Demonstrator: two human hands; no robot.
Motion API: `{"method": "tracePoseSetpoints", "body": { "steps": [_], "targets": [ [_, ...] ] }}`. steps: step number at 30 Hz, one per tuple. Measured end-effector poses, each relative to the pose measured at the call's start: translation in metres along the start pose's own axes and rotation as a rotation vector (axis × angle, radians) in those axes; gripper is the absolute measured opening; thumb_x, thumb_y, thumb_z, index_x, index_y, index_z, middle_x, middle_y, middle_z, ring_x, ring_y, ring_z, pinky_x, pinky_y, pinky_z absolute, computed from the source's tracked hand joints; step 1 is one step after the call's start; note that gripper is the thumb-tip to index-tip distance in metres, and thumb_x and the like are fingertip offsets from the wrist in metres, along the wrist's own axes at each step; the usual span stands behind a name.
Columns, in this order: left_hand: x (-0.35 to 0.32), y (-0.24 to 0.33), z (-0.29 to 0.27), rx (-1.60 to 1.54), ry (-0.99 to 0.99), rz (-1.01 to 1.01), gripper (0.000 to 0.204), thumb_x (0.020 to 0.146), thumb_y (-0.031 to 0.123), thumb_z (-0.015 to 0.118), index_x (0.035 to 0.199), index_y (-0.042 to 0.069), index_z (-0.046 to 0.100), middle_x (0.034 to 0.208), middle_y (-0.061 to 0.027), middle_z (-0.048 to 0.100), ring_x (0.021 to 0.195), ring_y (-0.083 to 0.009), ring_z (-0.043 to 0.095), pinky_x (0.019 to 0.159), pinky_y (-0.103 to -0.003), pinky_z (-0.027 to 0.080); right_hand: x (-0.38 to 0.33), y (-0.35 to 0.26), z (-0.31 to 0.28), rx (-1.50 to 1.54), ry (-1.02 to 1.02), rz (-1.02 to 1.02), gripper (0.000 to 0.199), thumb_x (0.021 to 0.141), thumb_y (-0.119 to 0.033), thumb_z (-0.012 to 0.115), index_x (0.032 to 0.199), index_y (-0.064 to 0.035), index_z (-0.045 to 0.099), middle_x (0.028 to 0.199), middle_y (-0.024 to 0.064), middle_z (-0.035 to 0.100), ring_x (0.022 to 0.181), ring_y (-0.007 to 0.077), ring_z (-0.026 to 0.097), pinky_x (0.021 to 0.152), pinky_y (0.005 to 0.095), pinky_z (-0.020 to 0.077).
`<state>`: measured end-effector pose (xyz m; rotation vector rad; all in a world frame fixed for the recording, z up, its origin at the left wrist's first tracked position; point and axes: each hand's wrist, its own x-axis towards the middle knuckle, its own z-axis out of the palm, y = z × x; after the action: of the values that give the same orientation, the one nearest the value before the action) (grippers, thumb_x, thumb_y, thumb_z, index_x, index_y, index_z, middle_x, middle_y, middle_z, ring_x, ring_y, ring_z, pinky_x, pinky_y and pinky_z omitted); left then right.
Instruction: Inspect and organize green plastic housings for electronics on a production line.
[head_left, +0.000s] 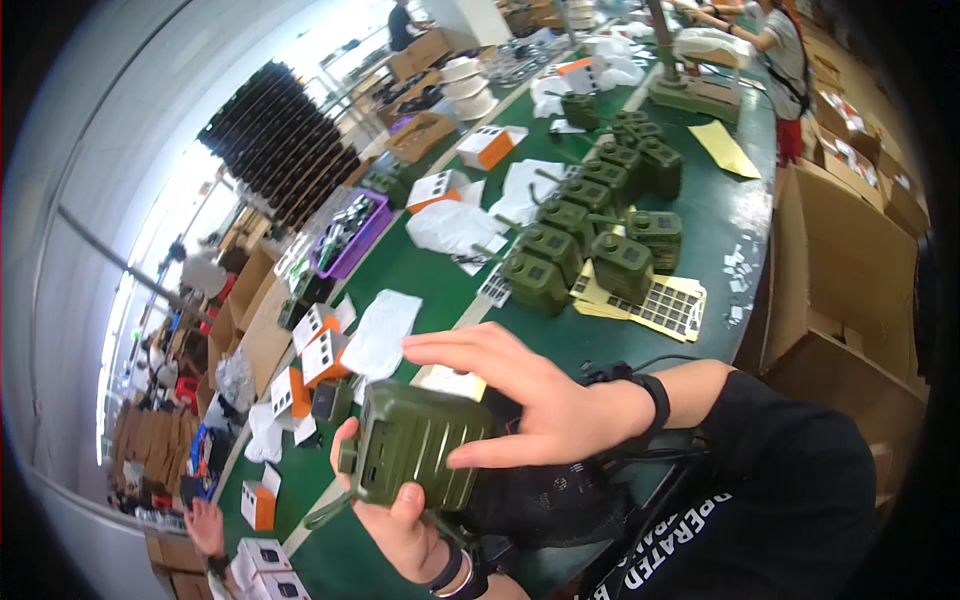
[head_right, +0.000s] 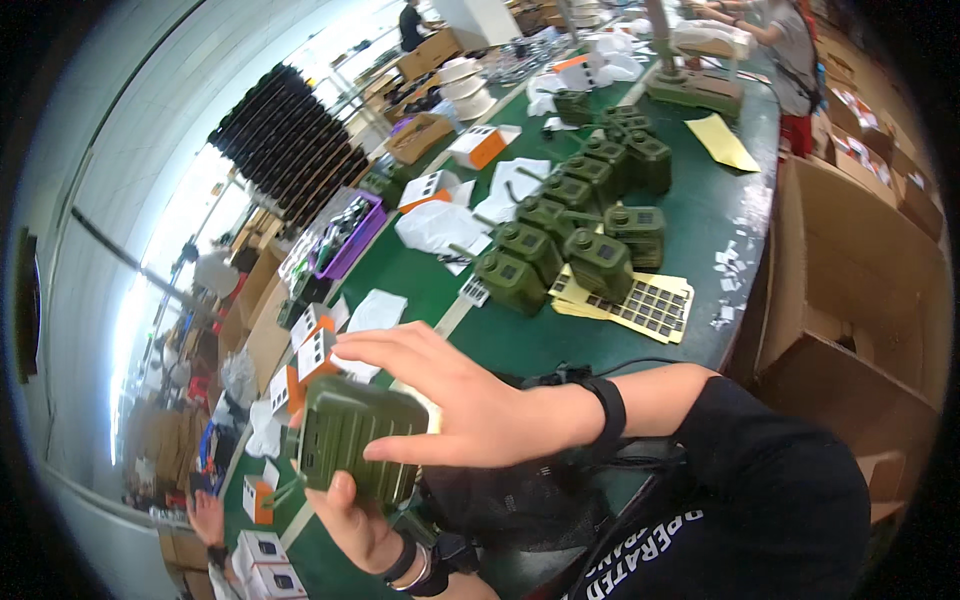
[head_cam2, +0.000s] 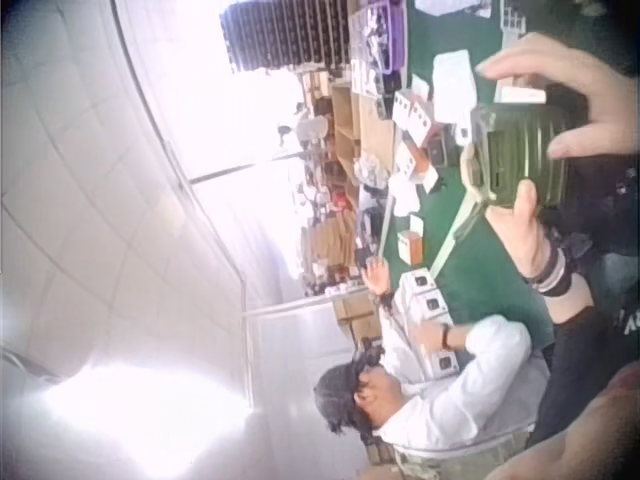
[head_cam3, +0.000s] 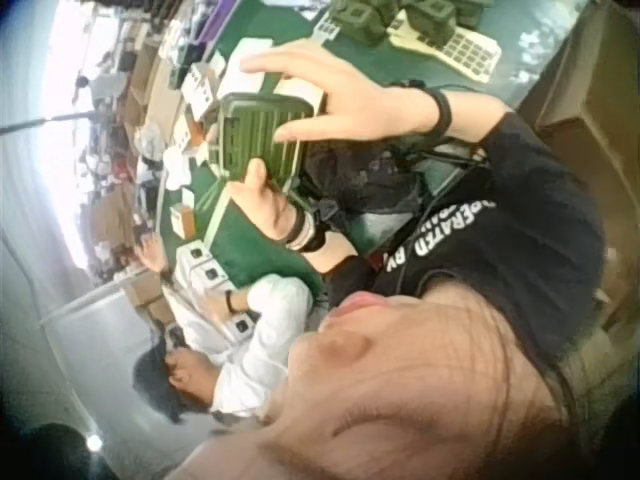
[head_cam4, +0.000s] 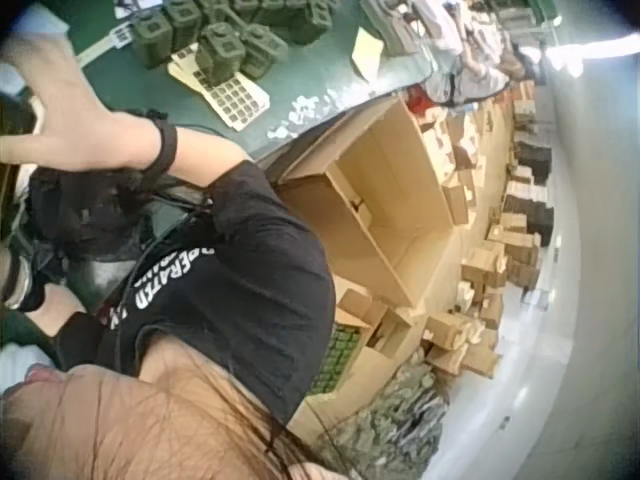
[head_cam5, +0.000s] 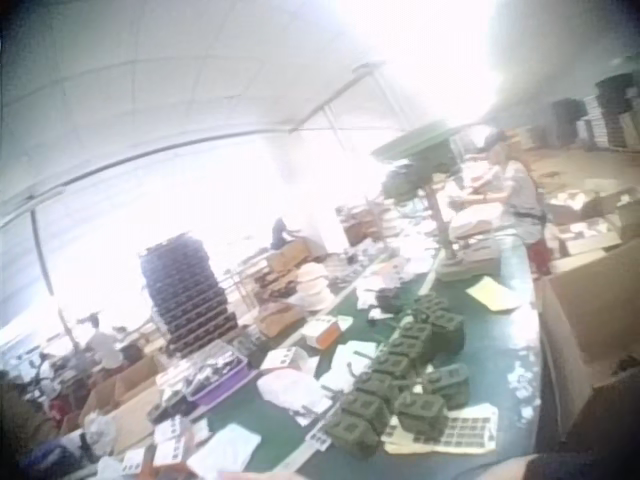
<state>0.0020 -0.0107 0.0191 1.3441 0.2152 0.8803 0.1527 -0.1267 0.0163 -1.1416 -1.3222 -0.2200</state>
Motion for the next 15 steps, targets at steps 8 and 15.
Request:
{"method": "tracePoseSetpoints", "body": {
  "steps": [8, 15],
  "targets": [
    [0.001, 0.009, -0.011, 1.016, -0.456, -0.195, 0.048, 0.08, 0.009, 0.067, 0.123, -0.001, 0.048, 0.099, -0.0133, 0.058, 0.084, -0.0192, 0.055, 0.07, -0.03, 0.046, -0.047, 0.014, -0.054, -0.142, -0.391, 0.458, 0.068, 0.066, -0.028, 0.077, 0.119, -0.0006, 0.044, 0.103, 0.0152, 0.053, 0.088, 0.0269, 0.055, 0.078, 0.0356, 0.0453],
    [-0.014, 0.037, -0.015, 0.903, -0.318, -0.191, 0.04, 0.085, 0.002, 0.058, 0.124, -0.003, 0.048, 0.105, -0.0151, 0.059, 0.089, -0.0182, 0.058, 0.075, -0.027, 0.049, -0.122, 0.045, -0.11, -0.776, 0.201, 0.672, 0.067, 0.065, -0.023, 0.077, 0.114, 0.0018, 0.04, 0.107, 0.0185, 0.045, 0.098, 0.0355, 0.05, 0.086, 0.039, 0.0428]
  ]
}}
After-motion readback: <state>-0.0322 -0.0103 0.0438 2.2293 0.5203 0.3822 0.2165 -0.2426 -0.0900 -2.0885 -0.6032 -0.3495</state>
